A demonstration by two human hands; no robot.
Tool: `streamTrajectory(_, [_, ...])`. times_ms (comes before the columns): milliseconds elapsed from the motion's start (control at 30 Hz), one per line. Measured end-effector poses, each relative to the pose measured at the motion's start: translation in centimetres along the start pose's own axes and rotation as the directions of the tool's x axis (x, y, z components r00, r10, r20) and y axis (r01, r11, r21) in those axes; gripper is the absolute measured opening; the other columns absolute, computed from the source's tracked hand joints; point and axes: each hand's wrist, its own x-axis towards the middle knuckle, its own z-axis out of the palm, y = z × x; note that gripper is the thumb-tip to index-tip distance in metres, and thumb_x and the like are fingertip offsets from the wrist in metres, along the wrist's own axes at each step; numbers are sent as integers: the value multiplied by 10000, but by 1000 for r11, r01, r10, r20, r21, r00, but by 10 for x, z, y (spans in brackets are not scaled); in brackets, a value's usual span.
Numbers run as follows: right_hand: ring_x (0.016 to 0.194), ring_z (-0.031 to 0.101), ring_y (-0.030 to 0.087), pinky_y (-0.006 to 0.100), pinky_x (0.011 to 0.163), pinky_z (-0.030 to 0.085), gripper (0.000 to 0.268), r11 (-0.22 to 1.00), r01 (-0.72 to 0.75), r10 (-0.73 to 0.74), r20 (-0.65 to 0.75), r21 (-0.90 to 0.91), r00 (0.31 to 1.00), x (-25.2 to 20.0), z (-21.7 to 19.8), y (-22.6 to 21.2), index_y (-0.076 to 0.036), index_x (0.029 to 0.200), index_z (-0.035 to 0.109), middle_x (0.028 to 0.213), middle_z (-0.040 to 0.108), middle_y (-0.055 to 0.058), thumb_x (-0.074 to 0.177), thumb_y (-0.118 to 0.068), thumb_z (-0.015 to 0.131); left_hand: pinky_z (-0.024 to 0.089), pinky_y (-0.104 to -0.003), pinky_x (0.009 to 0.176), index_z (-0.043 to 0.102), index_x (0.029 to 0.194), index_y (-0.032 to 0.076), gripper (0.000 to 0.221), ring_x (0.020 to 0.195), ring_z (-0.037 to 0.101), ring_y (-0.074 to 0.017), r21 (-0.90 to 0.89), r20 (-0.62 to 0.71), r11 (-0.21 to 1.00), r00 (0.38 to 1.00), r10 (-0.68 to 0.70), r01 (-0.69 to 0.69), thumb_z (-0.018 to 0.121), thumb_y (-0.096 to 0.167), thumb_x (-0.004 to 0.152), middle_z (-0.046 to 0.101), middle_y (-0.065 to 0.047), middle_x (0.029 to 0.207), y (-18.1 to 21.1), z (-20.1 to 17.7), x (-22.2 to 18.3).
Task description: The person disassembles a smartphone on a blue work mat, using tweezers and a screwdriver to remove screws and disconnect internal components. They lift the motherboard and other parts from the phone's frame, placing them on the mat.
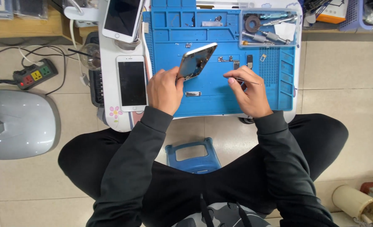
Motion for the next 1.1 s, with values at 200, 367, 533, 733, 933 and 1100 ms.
streamTrajectory(200, [711,659,240,347,620,505,135,995,-99,100,44,-29,994,-7,-2,10,-6,1142,614,792,685,130,1072,-114,654,593,-432,679,677,823,134,150,719,692,-268,-4,1,1000,1000,23,-23,779,82,920,666,-9,661,9,8,9])
streamTrajectory(367, [645,657,209,307,578,502,60,990,-135,131,113,34,985,-5,-2,-1,-39,1082,713,763,710,118,1023,-45,715,588,-451,683,702,808,134,151,760,739,-311,-176,43,983,998,-40,47,793,72,911,730,-57,722,5,16,17])
streamTrajectory(533, [652,679,197,305,574,521,39,978,-175,160,128,113,979,-12,8,0,-69,1054,734,775,703,94,1030,-81,706,585,-426,681,667,776,143,207,763,745,-293,-231,18,973,1000,-13,17,779,37,914,706,-29,690,9,22,21])
streamTrajectory(733, [794,743,333,416,678,582,154,998,-55,58,110,-32,992,-12,14,-3,-23,1196,715,895,750,175,1045,-35,686,593,-458,671,705,784,111,178,787,764,-349,-273,23,962,1000,-7,13,776,-1,903,741,-71,729,10,33,26])
streamTrajectory(933, [869,789,345,397,714,632,125,1000,-12,12,101,0,995,-12,18,-5,-17,1081,780,912,796,168,972,42,757,594,-454,681,681,764,124,202,801,775,-341,-248,63,968,998,-31,46,785,5,890,747,-57,735,16,27,24])
streamTrajectory(1100, [878,787,352,404,711,645,116,1000,-23,21,96,14,995,-13,21,-4,-12,1080,790,911,789,183,977,31,759,542,-417,581,576,760,134,295,660,715,-295,-246,33,968,997,66,-56,731,-48,934,635,-47,634,14,25,22])
